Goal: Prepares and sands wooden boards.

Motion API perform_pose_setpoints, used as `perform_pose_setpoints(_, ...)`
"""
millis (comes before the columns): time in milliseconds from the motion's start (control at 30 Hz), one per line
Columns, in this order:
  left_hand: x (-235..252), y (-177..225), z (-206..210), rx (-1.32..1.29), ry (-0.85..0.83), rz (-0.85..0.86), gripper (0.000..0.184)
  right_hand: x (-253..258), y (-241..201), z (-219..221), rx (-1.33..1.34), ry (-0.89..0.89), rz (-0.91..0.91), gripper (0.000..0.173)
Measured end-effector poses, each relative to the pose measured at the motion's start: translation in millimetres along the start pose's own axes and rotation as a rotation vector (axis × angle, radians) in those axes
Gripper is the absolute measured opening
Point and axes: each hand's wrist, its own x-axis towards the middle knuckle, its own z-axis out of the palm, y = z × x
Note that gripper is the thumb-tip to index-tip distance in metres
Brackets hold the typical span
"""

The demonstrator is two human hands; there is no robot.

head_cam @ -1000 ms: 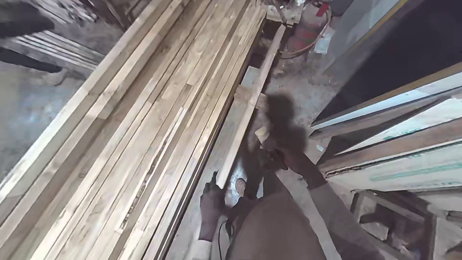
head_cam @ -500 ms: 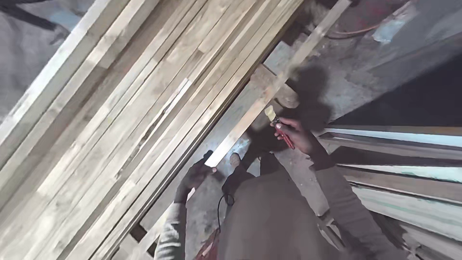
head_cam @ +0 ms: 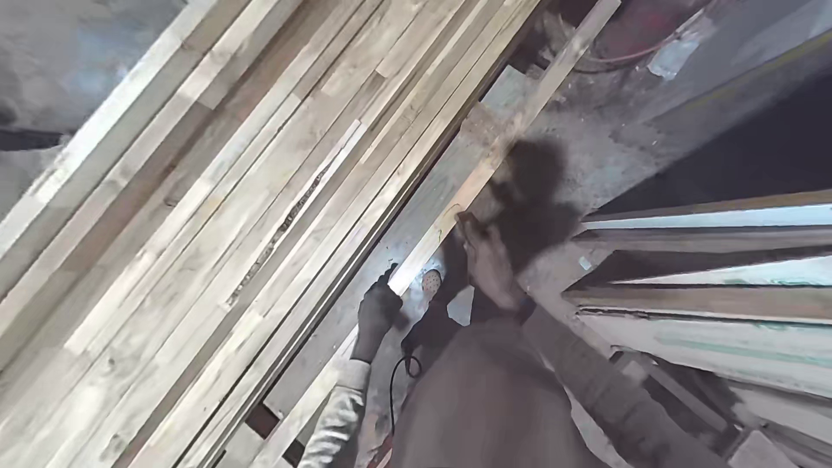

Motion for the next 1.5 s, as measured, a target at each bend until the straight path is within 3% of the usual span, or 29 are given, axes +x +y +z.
perform_pose_setpoints(67,-10,10,11,0.054,0.09,-0.063,0.043,24,-5,-33,0.038,0.039,0.06,0.043)
perform_pose_setpoints(133,-16,14,22,0.055,0.158,-0.081,0.039,18,-19,-38,0.035,0.014,0.057,0.035)
perform_pose_setpoints(200,-11,15,22,0.044,0.221,-0.066,0.037,3,-56,-9,0.009,-0.046,0.108,0.03)
perform_pose_setpoints(267,-12,12,25,0.038,0.272,-0.051,0.036,-37,-86,26,-0.079,-0.205,0.112,0.038)
perform_pose_setpoints(333,-8,6,38,0.098,0.424,0.007,0.037,-70,-94,48,-0.089,-0.329,0.066,0.043)
perform_pose_setpoints(400,-1,-4,48,0.196,0.533,0.134,0.041,-76,-84,40,-0.032,-0.425,0.042,0.041)
perform_pose_setpoints(467,1,-12,30,0.195,0.321,0.166,0.057,-64,-62,14,0.095,-0.477,0.037,0.035)
perform_pose_setpoints(533,0,-16,5,0.131,0.094,0.14,0.065,-49,-31,-8,0.24,-0.406,0.015,0.036)
perform_pose_setpoints(667,4,-39,-28,-0.187,-0.048,0.309,0.041,-25,6,-46,0.456,-0.344,0.135,0.037)
perform_pose_setpoints(733,20,-57,-32,-0.447,-0.271,0.312,0.03,-14,16,-49,0.53,-0.287,0.123,0.036)
perform_pose_setpoints(800,35,-71,-30,-0.642,-0.445,0.292,0.03,-1,15,-50,0.542,-0.244,0.086,0.039)
perform_pose_setpoints(867,45,-76,-33,-0.648,-0.507,0.332,0.031,13,3,-51,0.489,-0.178,0.032,0.043)
perform_pose_setpoints(967,43,-73,-33,-0.574,-0.541,0.332,0.033,16,-2,-5,0.207,0.02,-0.11,0.049)
perform_pose_setpoints(1067,32,-63,-33,-0.569,-0.434,0.276,0.028,-26,-5,54,-0.127,-0.056,-0.187,0.063)
perform_pose_setpoints(1133,20,-59,-23,-0.568,-0.285,0.25,0.04,-53,-22,46,-0.159,-0.149,-0.092,0.059)
perform_pose_setpoints(1200,10,-52,-17,-0.433,-0.167,0.197,0.054,-35,-19,31,-0.01,0.005,0.003,0.05)
perform_pose_setpoints(1267,3,-46,-14,-0.281,-0.122,0.179,0.055,-5,-21,-6,0.124,0.131,0.083,0.047)
perform_pose_setpoints(1333,0,-41,-13,-0.224,-0.107,0.171,0.05,5,-37,-34,0.125,0.076,0.121,0.041)
perform_pose_setpoints(1400,2,-42,-16,-0.26,-0.094,0.157,0.052,3,-58,-8,0.072,-0.027,0.144,0.036)
perform_pose_setpoints(1500,-1,-44,-15,-0.266,-0.066,0.157,0.056,-53,-81,40,-0.05,-0.24,0.076,0.046)
